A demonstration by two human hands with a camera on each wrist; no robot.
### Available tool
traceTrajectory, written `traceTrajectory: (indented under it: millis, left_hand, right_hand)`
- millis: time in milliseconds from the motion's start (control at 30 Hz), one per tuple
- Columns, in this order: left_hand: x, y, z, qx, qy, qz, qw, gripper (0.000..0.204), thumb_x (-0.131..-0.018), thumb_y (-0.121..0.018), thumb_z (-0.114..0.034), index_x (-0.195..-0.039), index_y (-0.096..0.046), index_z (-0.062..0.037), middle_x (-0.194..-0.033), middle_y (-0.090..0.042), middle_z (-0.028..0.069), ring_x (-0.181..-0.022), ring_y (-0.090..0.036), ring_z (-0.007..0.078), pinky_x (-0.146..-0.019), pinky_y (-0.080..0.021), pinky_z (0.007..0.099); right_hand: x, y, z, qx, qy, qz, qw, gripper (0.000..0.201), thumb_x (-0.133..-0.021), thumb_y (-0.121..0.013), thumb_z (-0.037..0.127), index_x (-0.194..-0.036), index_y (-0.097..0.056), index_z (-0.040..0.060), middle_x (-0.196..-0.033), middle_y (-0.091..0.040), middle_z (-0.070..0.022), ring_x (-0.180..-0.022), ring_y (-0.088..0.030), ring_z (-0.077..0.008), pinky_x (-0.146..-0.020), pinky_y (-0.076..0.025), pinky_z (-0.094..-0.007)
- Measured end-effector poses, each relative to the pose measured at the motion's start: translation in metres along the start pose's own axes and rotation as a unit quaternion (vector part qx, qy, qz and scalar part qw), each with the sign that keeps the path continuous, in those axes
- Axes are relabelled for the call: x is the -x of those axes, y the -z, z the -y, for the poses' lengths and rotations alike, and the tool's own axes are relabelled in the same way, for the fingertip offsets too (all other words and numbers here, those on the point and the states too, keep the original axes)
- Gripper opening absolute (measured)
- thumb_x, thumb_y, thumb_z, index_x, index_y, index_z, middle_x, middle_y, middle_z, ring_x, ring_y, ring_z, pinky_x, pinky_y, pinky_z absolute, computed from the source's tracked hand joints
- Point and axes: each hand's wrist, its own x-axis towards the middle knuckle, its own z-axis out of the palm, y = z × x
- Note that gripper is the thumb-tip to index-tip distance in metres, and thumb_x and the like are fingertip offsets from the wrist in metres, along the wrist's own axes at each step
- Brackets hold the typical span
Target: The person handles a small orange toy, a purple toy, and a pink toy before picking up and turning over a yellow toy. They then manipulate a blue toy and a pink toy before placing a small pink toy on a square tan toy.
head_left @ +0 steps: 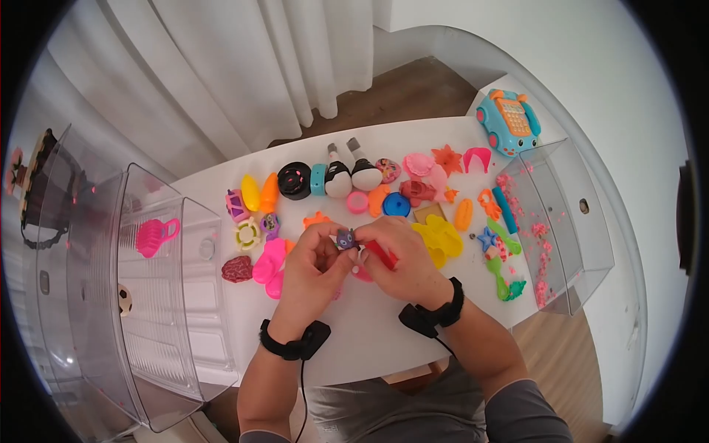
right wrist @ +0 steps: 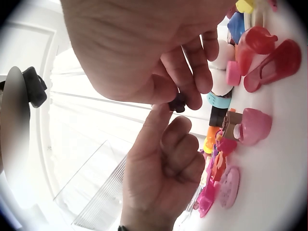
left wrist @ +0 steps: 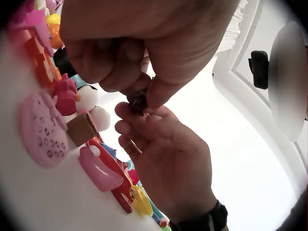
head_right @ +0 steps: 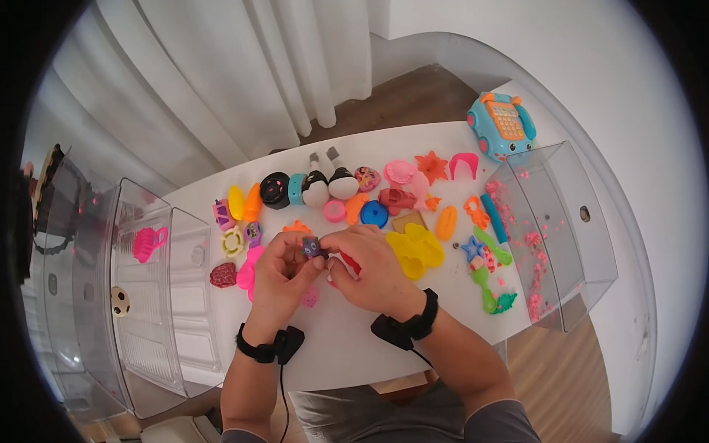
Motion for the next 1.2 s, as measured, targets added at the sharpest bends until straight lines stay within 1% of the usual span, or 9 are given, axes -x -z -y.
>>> traceTrajectory:
  millis: [200,267,333,567,633,733,833,1067,1200]
  left_hand:
    - [0.003,-0.001,-0.008,-0.006,0.042,0.061,0.997,0.029,-0.098,-0.069,0.002,-0.126,-0.06,-0.0011,-0.102,-0.068,0.0006,-0.091,-0.067,0.0063,-0.08,-0.053,0.0209]
    - [0.004,-0.003,-0.009,-0.007,0.038,0.075,0.996,0.03,-0.098,-0.069,0.002,-0.127,-0.061,-0.0008,-0.102,-0.068,-0.0003,-0.089,-0.066,0.0055,-0.079,-0.052,0.0202]
    - [0.006,-0.004,-0.011,-0.059,0.044,0.06,0.995,0.034,-0.097,-0.069,0.002,-0.13,-0.062,-0.0008,-0.1,-0.066,-0.0023,-0.084,-0.061,0.0028,-0.074,-0.049,0.0186]
    - [0.007,0.001,-0.016,-0.108,0.018,0.079,0.991,0.04,-0.097,-0.07,0.0,-0.136,-0.061,-0.0032,-0.096,-0.061,-0.0044,-0.077,-0.052,0.0005,-0.067,-0.042,0.0181]
    - [0.008,-0.003,-0.018,0.016,-0.015,0.044,0.999,0.028,-0.102,-0.067,-0.006,-0.129,-0.062,-0.0038,-0.091,-0.061,-0.0031,-0.07,-0.053,-0.0003,-0.06,-0.042,0.0182]
    - [0.003,-0.004,-0.005,-0.013,-0.039,-0.004,0.999,0.016,-0.105,-0.065,-0.011,-0.118,-0.06,-0.0046,-0.088,-0.059,-0.0038,-0.068,-0.049,-0.0011,-0.057,-0.04,0.0186]
    - [0.004,0.001,-0.01,-0.011,-0.012,0.016,1.0,0.012,-0.107,-0.064,-0.015,-0.106,-0.057,-0.006,-0.085,-0.057,-0.005,-0.066,-0.046,-0.0014,-0.056,-0.038,0.0185]
    - [0.004,0.002,-0.006,-0.004,-0.016,0.034,0.999,0.012,-0.107,-0.063,-0.015,-0.103,-0.055,-0.0073,-0.081,-0.052,-0.0068,-0.064,-0.044,-0.0014,-0.055,-0.035,0.0189]
    - [0.004,0.001,-0.004,0.002,-0.027,0.03,0.999,0.011,-0.107,-0.062,-0.014,-0.106,-0.054,-0.0065,-0.089,-0.058,-0.0035,-0.069,-0.049,-0.0003,-0.058,-0.039,0.0183]
  right_hand:
    - [-0.001,0.009,0.002,-0.002,-0.033,-0.017,0.999,0.007,-0.097,-0.064,0.014,-0.099,-0.066,0.007,-0.089,-0.066,-0.0079,-0.085,-0.062,-0.0291,-0.081,-0.043,-0.0406]
    - [-0.001,0.011,0.002,-0.009,-0.046,-0.021,0.999,0.011,-0.1,-0.062,0.017,-0.096,-0.064,0.007,-0.085,-0.064,-0.0081,-0.083,-0.061,-0.0296,-0.08,-0.041,-0.0407]
    - [-0.001,0.012,0.001,0.023,-0.047,0.029,0.998,0.026,-0.106,-0.058,0.027,-0.094,-0.062,0.0051,-0.085,-0.06,-0.0109,-0.079,-0.056,-0.0315,-0.076,-0.042,-0.0417]
    - [-0.002,0.006,0.004,0.013,-0.07,0.014,0.997,0.02,-0.102,-0.06,0.018,-0.087,-0.057,0.0049,-0.079,-0.059,-0.0121,-0.076,-0.058,-0.0349,-0.074,-0.041,-0.0439]
    - [-0.002,0.008,0.006,0.006,-0.082,0.015,0.996,0.02,-0.103,-0.059,0.017,-0.088,-0.056,0.0041,-0.079,-0.059,-0.0133,-0.076,-0.058,-0.0363,-0.074,-0.041,-0.0442]
    - [-0.002,0.007,0.004,0.008,-0.067,0.009,0.998,0.019,-0.103,-0.059,0.017,-0.089,-0.056,0.0046,-0.08,-0.06,-0.0126,-0.077,-0.058,-0.0359,-0.076,-0.042,-0.0442]
    - [0.0,0.003,0.001,0.028,-0.045,-0.001,0.999,0.018,-0.104,-0.059,0.018,-0.092,-0.057,0.0052,-0.08,-0.061,-0.0116,-0.078,-0.059,-0.0351,-0.079,-0.042,-0.0441]
    - [-0.001,0.005,0.005,0.074,-0.018,-0.005,0.997,0.014,-0.102,-0.061,0.018,-0.095,-0.058,0.0065,-0.084,-0.063,-0.0098,-0.083,-0.061,-0.034,-0.085,-0.044,-0.0447]
    - [-0.003,0.005,0.007,0.081,0.013,-0.021,0.996,0.01,-0.099,-0.063,0.015,-0.096,-0.059,0.0075,-0.086,-0.065,-0.0086,-0.084,-0.062,-0.0327,-0.088,-0.044,-0.0453]
